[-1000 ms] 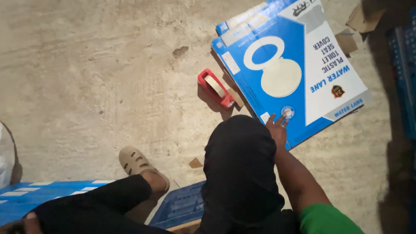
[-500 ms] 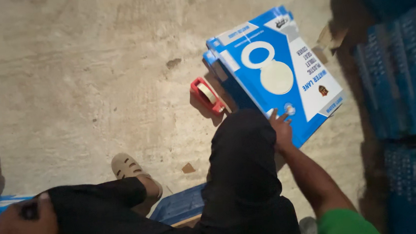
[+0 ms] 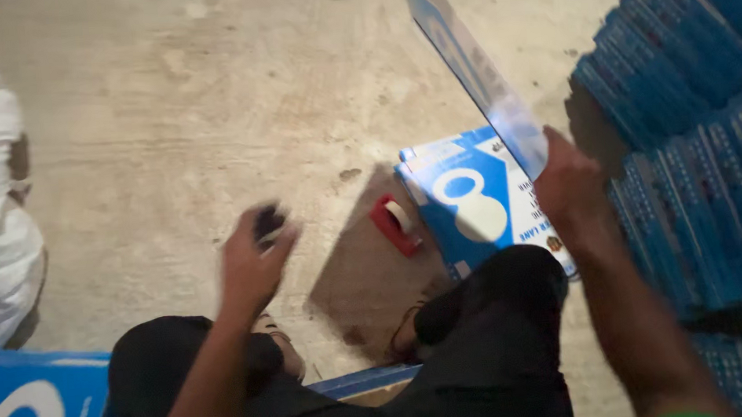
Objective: The person sits on the floor and repeatedly folds and tapes blue and white cardboard boxes labeled 'Water Lane Plastic Toilet Seat Cover.' They use a handheld tape dispenser to seal the box flaps, then place the finished boxes into a stack.
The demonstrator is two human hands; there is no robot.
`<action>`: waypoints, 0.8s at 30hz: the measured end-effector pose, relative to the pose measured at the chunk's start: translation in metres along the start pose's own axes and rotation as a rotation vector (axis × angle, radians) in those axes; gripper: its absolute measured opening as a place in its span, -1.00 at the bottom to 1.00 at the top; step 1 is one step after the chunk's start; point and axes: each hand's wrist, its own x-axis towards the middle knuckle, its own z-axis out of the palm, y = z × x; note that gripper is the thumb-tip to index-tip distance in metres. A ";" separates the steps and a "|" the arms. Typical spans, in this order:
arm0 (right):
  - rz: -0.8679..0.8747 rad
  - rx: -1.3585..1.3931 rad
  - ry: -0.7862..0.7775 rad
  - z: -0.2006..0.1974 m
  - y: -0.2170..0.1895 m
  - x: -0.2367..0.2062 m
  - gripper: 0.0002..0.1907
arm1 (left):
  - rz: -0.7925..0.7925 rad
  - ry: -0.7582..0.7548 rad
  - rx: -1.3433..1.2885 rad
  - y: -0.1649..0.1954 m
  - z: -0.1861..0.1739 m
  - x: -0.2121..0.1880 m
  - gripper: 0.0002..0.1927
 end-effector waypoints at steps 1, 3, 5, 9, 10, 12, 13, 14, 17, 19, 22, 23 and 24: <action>0.031 0.006 0.074 0.003 -0.029 -0.002 -0.54 | 0.056 -0.006 -0.074 0.014 0.014 0.016 -0.36; 0.113 -0.035 0.079 0.015 -0.094 -0.014 -0.71 | 0.100 -0.011 -0.475 0.039 0.029 0.050 -0.19; 0.007 0.151 0.165 0.026 -0.166 -0.042 -0.60 | 0.073 0.002 -0.709 0.057 0.021 0.079 -0.17; -0.062 0.483 -0.424 0.032 -0.266 -0.087 -0.50 | 0.241 0.257 -0.760 0.051 -0.019 0.076 -0.37; -0.153 0.530 -0.422 0.031 -0.273 -0.087 -0.44 | 0.178 0.268 -0.770 0.040 -0.035 0.067 -0.42; -0.329 0.622 -0.412 0.026 -0.274 -0.077 -0.25 | 0.110 0.269 -0.721 0.009 -0.066 0.042 -0.55; -0.058 0.697 -0.520 0.025 -0.270 -0.065 -0.40 | 0.110 0.264 -0.665 -0.008 -0.081 0.032 -0.62; 0.213 0.759 -0.636 0.023 -0.263 -0.051 -0.51 | 0.091 0.288 -0.620 -0.026 -0.092 0.025 -0.69; 0.027 0.698 -0.273 0.011 -0.239 -0.009 -0.01 | 0.007 0.341 -0.497 -0.079 -0.092 0.008 -0.83; -0.205 0.572 -0.049 0.003 -0.227 0.027 0.03 | -0.029 0.355 -0.411 -0.102 -0.086 0.006 -0.84; -0.200 0.486 -0.056 -0.005 -0.223 0.074 0.06 | 0.072 0.237 -0.443 -0.117 -0.076 0.006 -0.75; -0.203 0.465 -0.064 -0.005 -0.224 0.088 0.07 | 0.047 0.186 -0.509 -0.118 -0.075 0.007 -0.76; -0.204 0.444 -0.071 -0.003 -0.226 0.100 0.07 | 0.022 0.133 -0.574 -0.117 -0.075 0.008 -0.76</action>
